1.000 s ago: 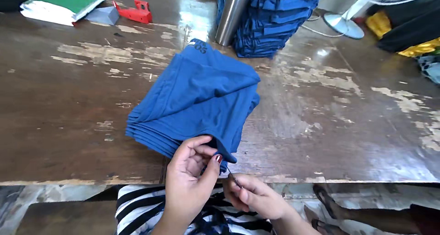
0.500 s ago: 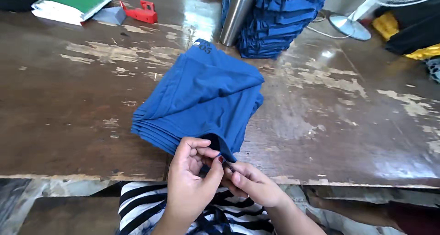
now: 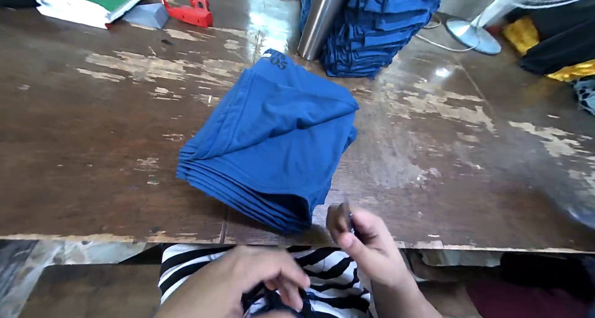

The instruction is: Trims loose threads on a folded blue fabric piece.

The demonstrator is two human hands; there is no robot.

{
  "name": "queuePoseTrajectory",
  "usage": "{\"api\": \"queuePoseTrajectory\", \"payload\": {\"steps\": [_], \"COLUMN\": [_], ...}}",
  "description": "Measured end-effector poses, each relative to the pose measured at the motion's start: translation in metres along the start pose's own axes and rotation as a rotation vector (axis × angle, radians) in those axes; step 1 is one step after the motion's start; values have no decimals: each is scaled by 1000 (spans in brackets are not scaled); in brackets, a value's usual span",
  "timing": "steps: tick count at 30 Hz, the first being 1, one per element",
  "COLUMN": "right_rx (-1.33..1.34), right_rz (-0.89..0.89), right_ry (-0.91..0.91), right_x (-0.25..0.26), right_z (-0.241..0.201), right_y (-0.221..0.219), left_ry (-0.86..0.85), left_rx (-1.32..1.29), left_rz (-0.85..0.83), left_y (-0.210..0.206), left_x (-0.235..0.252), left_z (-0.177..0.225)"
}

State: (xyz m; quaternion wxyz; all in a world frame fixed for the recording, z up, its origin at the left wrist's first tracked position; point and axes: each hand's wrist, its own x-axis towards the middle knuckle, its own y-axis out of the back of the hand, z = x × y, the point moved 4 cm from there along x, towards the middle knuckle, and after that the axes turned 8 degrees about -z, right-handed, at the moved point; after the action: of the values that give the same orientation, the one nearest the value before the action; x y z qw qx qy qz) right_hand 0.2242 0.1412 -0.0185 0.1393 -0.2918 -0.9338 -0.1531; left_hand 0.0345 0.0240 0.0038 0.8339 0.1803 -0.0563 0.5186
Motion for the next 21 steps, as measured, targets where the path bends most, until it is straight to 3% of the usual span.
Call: {"api": "queuePoseTrajectory", "payload": {"steps": [2, 6, 9, 11, 12, 17, 19, 21], "right_rx": [-251, -705, -632, -462, -433, -579, -679, -667], "right_rz": [94, 135, 393, 437, 412, -63, -90, -16], "right_ry": [30, 85, 409, 607, 606, 52, -69, -77], "right_x": [9, 47, 57, 57, 56, 37, 27, 19], "right_z": [1, -6, -62, -94, -98, -23, 5, 20], "right_y": [3, -9, 12, 26, 29, 13, 5, 0], "left_ry": [21, 25, 86, 123, 140, 155, 132, 137], "left_rx": [56, 159, 258, 315, 351, 442, 402, 409], "left_rz": [-161, 35, 275, 403, 442, 497, 504, 520], "left_y": [1, -1, 1, 3, 4, 0, -3, -6], "left_x": [-7, 0, 1, 0, 0, 5, 8, 14], "left_z": [6, -1, -11, -16, -18, -21, -22, -26]}}
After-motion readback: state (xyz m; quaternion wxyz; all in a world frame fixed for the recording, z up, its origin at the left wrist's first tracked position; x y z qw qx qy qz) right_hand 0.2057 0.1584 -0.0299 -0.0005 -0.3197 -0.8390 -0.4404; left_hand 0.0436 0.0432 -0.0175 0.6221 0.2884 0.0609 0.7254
